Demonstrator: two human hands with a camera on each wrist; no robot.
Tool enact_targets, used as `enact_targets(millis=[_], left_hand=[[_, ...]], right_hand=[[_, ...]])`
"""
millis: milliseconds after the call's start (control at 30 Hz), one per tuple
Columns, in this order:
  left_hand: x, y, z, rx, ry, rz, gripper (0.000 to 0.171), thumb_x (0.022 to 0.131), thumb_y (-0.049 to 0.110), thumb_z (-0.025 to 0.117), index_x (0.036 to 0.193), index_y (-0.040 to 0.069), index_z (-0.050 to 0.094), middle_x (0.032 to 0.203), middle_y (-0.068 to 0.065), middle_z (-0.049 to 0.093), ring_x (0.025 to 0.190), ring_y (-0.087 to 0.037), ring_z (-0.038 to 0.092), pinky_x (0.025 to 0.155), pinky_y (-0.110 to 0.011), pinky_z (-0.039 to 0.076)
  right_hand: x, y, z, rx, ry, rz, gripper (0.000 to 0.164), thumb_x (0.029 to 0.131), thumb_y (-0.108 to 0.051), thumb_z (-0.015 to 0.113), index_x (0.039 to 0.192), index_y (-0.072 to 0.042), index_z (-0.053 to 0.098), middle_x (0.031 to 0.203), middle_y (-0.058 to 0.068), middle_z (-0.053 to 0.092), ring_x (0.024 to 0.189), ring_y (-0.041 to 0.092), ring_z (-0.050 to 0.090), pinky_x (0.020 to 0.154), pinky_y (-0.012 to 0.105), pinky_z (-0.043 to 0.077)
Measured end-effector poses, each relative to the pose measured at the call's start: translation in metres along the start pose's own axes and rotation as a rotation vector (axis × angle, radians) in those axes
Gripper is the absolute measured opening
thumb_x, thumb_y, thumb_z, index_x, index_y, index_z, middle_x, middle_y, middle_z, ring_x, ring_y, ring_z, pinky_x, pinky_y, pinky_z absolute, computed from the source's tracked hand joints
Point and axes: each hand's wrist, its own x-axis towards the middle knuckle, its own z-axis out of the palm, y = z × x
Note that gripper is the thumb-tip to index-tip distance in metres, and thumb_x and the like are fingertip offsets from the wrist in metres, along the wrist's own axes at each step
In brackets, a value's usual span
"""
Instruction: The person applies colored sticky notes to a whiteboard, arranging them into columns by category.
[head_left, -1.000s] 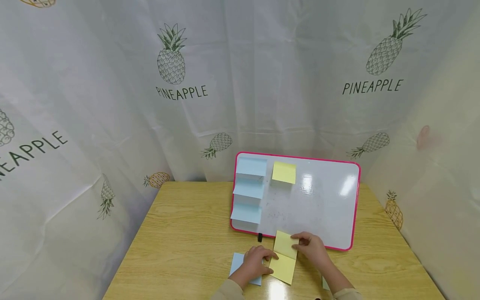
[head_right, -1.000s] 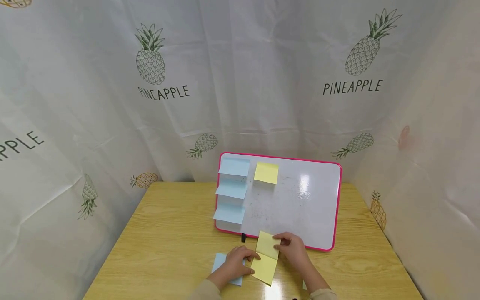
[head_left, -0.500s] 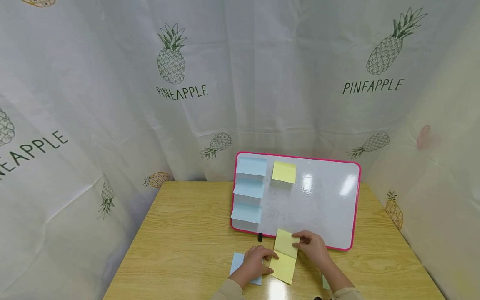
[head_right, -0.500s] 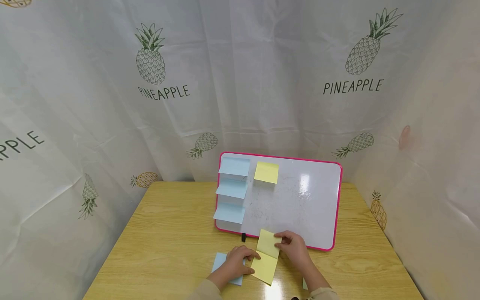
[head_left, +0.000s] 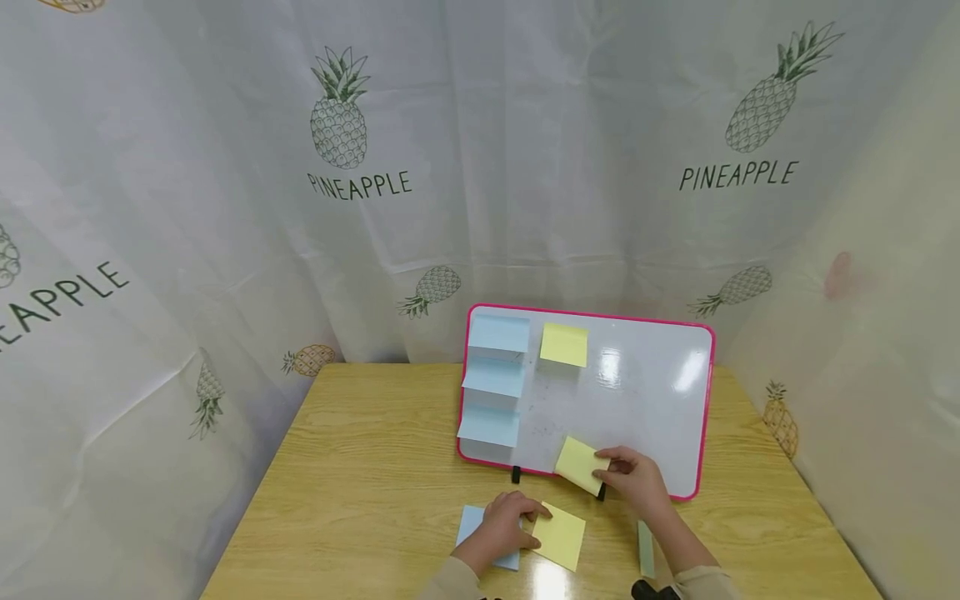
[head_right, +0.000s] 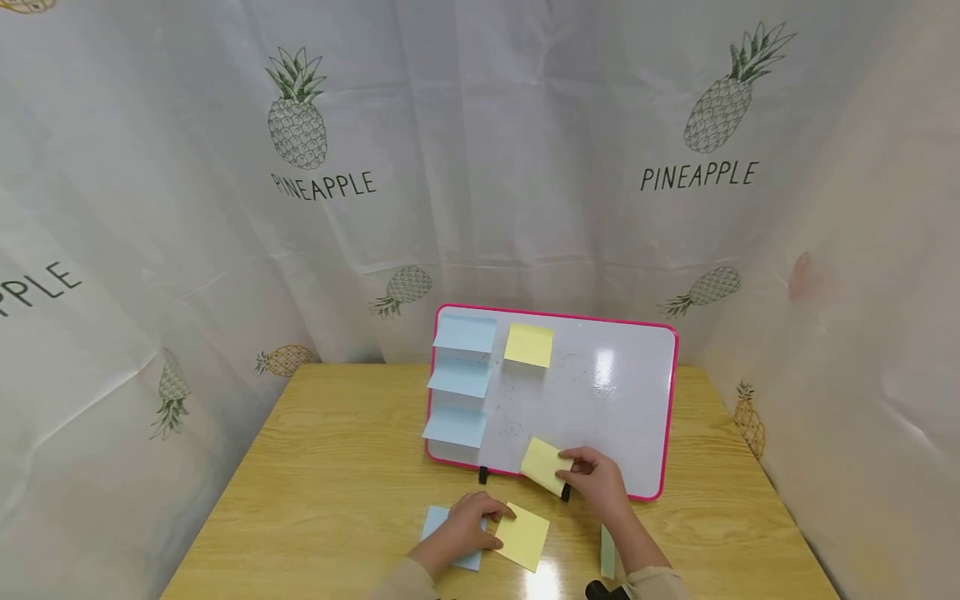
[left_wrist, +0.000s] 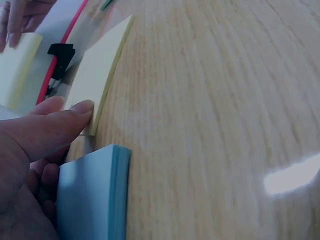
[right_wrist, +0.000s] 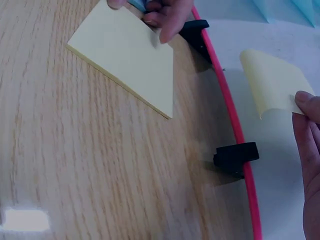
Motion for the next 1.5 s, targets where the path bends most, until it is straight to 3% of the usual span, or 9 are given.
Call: enact_targets(millis=[133,233,333,433,667,867,1100,1333,1500], left_hand=[[0.003,-0.002,-0.004,-0.114,-0.031,0.012,0.039,0.071,0.010,0.087,0.105,0.024,0.074,0.083,0.015,0.053,0.080,-0.002,0.047,0.076,-0.031,0.042],[0.005,0.006,-0.012,-0.274,-0.032,-0.006,0.036,0.075,0.003,0.083,0.107,0.015,0.073,0.085,0.009,0.057,0.076,-0.004,0.050,0.071,-0.025,0.046],[0.010,0.019,-0.026,-0.400,0.012,-0.013,0.034,0.077,-0.001,0.080,0.109,0.008,0.071,0.086,0.003,0.060,0.075,-0.006,0.052,0.066,-0.024,0.047],[0.018,0.032,-0.041,-0.457,0.065,-0.007,0.035,0.079,0.000,0.078,0.112,0.007,0.069,0.088,-0.001,0.062,0.074,-0.006,0.052,0.065,-0.024,0.047],[0.035,0.053,-0.067,-0.486,0.153,0.005,0.045,0.080,0.003,0.079,0.120,0.010,0.063,0.088,-0.001,0.065,0.072,-0.008,0.055,0.064,-0.023,0.048],[0.044,0.067,-0.084,-0.467,0.181,-0.010,0.047,0.083,0.010,0.077,0.127,0.013,0.062,0.089,0.003,0.069,0.076,-0.010,0.059,0.066,-0.025,0.050],[0.056,0.078,-0.100,-0.538,0.235,-0.020,0.045,0.088,0.018,0.075,0.130,0.016,0.060,0.092,0.003,0.069,0.081,-0.012,0.062,0.071,-0.028,0.052],[0.071,0.082,-0.112,-0.554,0.341,-0.033,0.033,0.086,0.022,0.076,0.117,0.014,0.067,0.088,0.003,0.068,0.079,-0.011,0.064,0.068,-0.028,0.052],[0.082,0.088,-0.120,-0.552,0.380,-0.077,0.026,0.086,0.019,0.076,0.110,0.012,0.070,0.087,0.002,0.066,0.076,-0.011,0.064,0.066,-0.031,0.053]], right_hand=[[0.001,-0.007,-0.002,0.012,0.002,-0.046,0.026,0.079,0.000,0.078,0.104,0.001,0.071,0.083,0.009,0.060,0.073,0.015,0.060,0.065,0.031,0.055],[0.002,-0.014,-0.005,-0.013,0.012,-0.084,0.023,0.081,-0.001,0.077,0.103,-0.001,0.072,0.087,0.009,0.063,0.075,0.014,0.063,0.066,0.028,0.055],[0.004,-0.022,-0.007,-0.055,0.035,-0.101,0.020,0.082,-0.006,0.077,0.102,-0.005,0.074,0.092,0.008,0.066,0.080,0.014,0.063,0.068,0.027,0.054],[0.006,-0.029,-0.008,-0.080,0.048,-0.104,0.018,0.083,-0.012,0.078,0.101,-0.007,0.073,0.094,0.006,0.067,0.081,0.016,0.062,0.068,0.027,0.053],[0.010,-0.042,-0.003,-0.004,0.093,-0.104,0.020,0.082,-0.014,0.080,0.094,-0.004,0.068,0.080,0.007,0.065,0.069,0.019,0.060,0.061,0.031,0.050],[0.010,-0.059,0.002,0.215,0.098,-0.126,0.024,0.084,0.003,0.074,0.102,0.007,0.058,0.092,0.010,0.067,0.076,0.015,0.069,0.070,0.029,0.055],[0.017,-0.066,0.010,0.363,0.138,-0.239,0.028,0.077,0.016,0.073,0.101,0.015,0.058,0.089,0.008,0.070,0.082,0.013,0.069,0.075,0.029,0.056],[0.024,-0.068,0.018,0.480,0.137,-0.229,0.033,0.078,0.011,0.075,0.105,0.014,0.057,0.093,0.005,0.071,0.090,0.015,0.068,0.080,0.032,0.055],[0.030,-0.069,0.025,0.510,0.161,-0.227,0.036,0.076,0.009,0.078,0.105,0.014,0.058,0.095,0.007,0.071,0.093,0.015,0.067,0.081,0.031,0.054]])
